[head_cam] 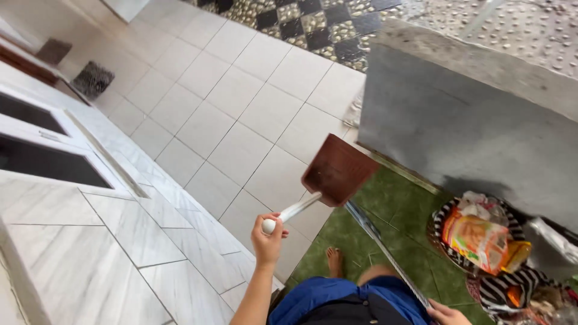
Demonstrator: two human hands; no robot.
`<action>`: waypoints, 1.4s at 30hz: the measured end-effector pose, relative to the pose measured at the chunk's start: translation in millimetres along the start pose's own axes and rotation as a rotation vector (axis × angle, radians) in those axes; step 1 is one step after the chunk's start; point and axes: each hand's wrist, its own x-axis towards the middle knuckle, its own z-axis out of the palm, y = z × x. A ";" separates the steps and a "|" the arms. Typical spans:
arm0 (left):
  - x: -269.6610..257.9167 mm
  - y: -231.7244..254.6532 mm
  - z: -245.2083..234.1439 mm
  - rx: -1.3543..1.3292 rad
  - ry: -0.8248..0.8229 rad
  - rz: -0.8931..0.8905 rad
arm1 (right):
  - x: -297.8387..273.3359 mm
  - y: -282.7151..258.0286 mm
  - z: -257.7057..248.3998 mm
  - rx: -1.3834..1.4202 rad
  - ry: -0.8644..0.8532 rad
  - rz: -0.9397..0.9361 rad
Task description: Sweeping the floor with a broom and collecting dust with a dustpan.
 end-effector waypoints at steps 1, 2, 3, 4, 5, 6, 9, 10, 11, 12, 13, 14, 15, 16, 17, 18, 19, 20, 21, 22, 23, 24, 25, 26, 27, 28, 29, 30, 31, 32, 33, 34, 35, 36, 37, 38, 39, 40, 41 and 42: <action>14.3 7.7 -6.4 -0.003 0.015 -0.011 | -8.9 -40.7 3.9 -0.016 -0.006 0.008; 39.8 16.5 -10.6 0.007 0.039 0.007 | -4.1 -89.3 13.1 0.076 -0.047 0.109; 64.6 24.7 -13.4 0.017 0.064 0.025 | 0.7 -137.1 21.0 0.168 -0.089 0.210; 84.8 29.3 -16.4 0.017 0.068 0.026 | -4.3 -186.5 30.3 0.165 -0.092 0.209; 105.4 33.1 -17.8 0.040 0.102 0.046 | -8.2 -235.9 38.2 0.145 -0.110 0.235; 127.9 36.6 -17.3 0.062 0.133 0.066 | -11.1 -285.6 45.3 0.127 -0.126 0.260; 197.8 36.3 -16.5 -0.037 0.205 0.070 | -0.5 -432.1 62.7 0.103 -0.173 0.184; 225.9 39.5 -14.9 -0.038 0.201 0.072 | 12.9 -465.8 68.2 0.106 -0.170 0.182; 254.1 44.1 -11.2 -0.027 0.234 0.084 | 25.7 -500.7 71.6 0.134 -0.190 0.185; 289.9 50.1 -3.9 -0.019 0.256 0.107 | 42.0 -539.7 74.4 0.170 -0.205 0.176; 318.8 58.6 2.8 -0.024 0.243 0.118 | 74.3 -565.3 74.3 0.181 -0.198 0.163; 342.9 68.7 10.2 0.001 0.285 0.112 | 99.6 -585.9 72.4 0.211 -0.243 0.158; 367.5 79.6 17.8 0.025 0.327 0.105 | 124.7 -607.4 70.0 0.241 -0.287 0.151; 398.5 91.2 28.1 0.022 0.313 0.112 | 137.2 -643.8 67.8 0.252 -0.280 0.143; 429.3 101.5 38.0 0.045 0.350 0.100 | 150.4 -679.2 65.9 0.256 -0.320 0.137; 454.8 110.2 43.1 0.082 0.383 0.080 | 159.5 -703.1 69.6 0.271 -0.364 0.143; 485.0 118.8 54.4 0.092 0.364 0.078 | 180.9 -731.4 69.2 0.292 -0.359 0.148; 504.2 125.1 61.4 0.109 0.360 0.096 | 195.7 -751.1 69.2 0.366 -0.406 0.129; 523.6 131.0 67.9 0.127 0.355 0.114 | 211.1 -770.2 69.6 0.441 -0.451 0.109; 547.9 139.8 78.6 0.143 0.336 0.098 | 210.1 -793.0 75.7 0.463 -0.444 0.128; 571.9 148.9 89.6 0.210 0.290 0.156 | 209.1 -816.6 81.4 0.569 -0.469 0.152; 604.7 157.5 105.6 0.262 0.235 0.232 | 214.7 -848.2 84.0 0.676 -0.489 0.153; 633.6 161.6 120.0 0.263 0.209 0.234 | 216.4 -873.3 85.2 0.699 -0.476 0.148; 656.9 161.8 133.5 0.284 0.195 0.230 | 216.2 -891.6 86.2 0.806 -0.464 0.205; 680.1 161.6 147.2 0.305 0.181 0.227 | 216.5 -910.4 87.2 0.914 -0.451 0.261; 711.0 163.4 164.5 0.310 0.146 0.228 | 227.1 -920.8 86.3 0.947 -0.437 0.256; 741.2 165.7 182.6 0.312 0.077 0.237 | 237.0 -931.5 85.2 0.985 -0.413 0.264; 775.0 168.7 202.6 0.315 -0.001 0.252 | 249.0 -942.2 86.8 1.034 -0.391 0.266; 805.6 156.3 227.2 0.321 -0.046 0.260 | 278.9 -929.5 83.7 1.077 -0.378 0.254; 844.4 150.5 253.7 0.292 -0.144 0.220 | 311.7 -924.5 85.9 1.087 -0.378 0.239; 881.4 145.3 281.0 0.267 -0.241 0.177 | 343.6 -919.8 89.3 1.097 -0.377 0.224; 906.1 143.8 311.0 0.286 -0.295 0.178 | 351.4 -925.2 100.2 1.154 -0.364 0.219; 927.9 141.5 340.9 0.301 -0.412 0.155 | 358.7 -930.7 111.7 1.227 -0.398 0.225; 946.9 136.8 376.0 0.304 -0.524 0.129 | 366.0 -938.6 113.8 1.290 -0.426 0.226; 962.5 122.2 404.2 0.312 -0.574 0.126 | 368.4 -948.8 120.2 1.336 -0.405 0.215; 980.1 105.3 443.1 0.255 -0.729 0.057 | 380.8 -961.7 118.4 1.382 -0.399 0.177; 994.4 87.3 482.3 0.201 -0.883 -0.018 | 393.6 -973.3 115.7 1.426 -0.392 0.138; 999.6 67.7 510.1 0.228 -0.921 -0.040 | 388.2 -977.3 133.8 1.476 -0.381 0.148; 1001.2 46.0 536.7 0.180 -1.012 -0.141 | 382.5 -981.2 151.2 1.519 -0.383 0.171; 1001.5 20.5 583.7 0.112 -1.110 -0.226 | 388.8 -986.5 148.7 1.553 -0.375 0.164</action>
